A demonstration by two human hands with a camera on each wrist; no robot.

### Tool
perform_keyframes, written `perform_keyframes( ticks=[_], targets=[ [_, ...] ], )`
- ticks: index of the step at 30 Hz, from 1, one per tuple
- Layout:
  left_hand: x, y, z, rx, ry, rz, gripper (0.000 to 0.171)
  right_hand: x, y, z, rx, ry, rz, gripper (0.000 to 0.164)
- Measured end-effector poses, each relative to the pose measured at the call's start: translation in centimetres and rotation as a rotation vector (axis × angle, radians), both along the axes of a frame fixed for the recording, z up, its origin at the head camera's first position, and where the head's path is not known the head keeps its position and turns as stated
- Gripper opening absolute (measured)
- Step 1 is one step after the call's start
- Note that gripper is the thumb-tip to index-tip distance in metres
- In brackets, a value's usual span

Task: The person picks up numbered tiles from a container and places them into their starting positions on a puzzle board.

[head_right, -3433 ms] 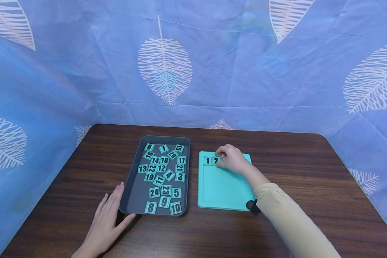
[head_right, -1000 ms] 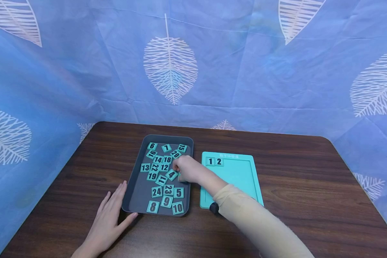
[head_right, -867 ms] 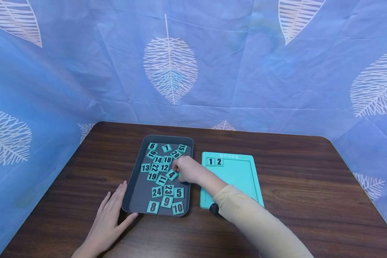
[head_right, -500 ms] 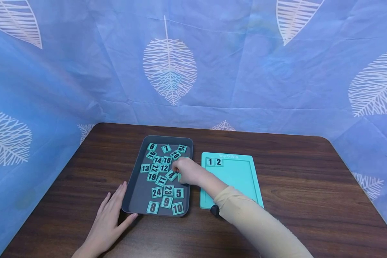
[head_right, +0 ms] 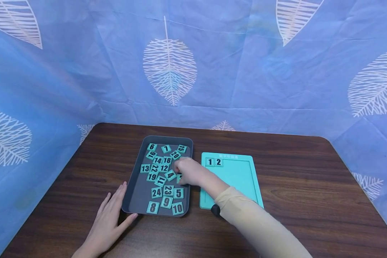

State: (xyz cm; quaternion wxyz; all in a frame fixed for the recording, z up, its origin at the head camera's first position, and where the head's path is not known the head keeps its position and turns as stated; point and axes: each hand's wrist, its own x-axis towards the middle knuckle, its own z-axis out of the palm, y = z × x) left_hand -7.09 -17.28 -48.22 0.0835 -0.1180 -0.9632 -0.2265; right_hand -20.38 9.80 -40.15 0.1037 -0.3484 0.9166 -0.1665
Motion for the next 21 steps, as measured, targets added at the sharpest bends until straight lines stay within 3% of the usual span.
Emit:
perform_keyframes(
  ticks=[5,10,21],
  targets=[
    [0.0,0.0,0.0,-0.004,0.006,0.000,0.092,-0.1,-0.1,-0.1,0.080,0.016,-0.006,0.023],
    [-0.1,0.0,-0.1,-0.008,-0.002,-0.003,0.092,-0.1,0.0,-0.2,0.090,0.025,0.000,0.024],
    [0.0,0.0,-0.1,-0.009,-0.009,-0.002,0.092,0.4,0.9,0.2,-0.122,0.022,0.012,0.026]
  ],
)
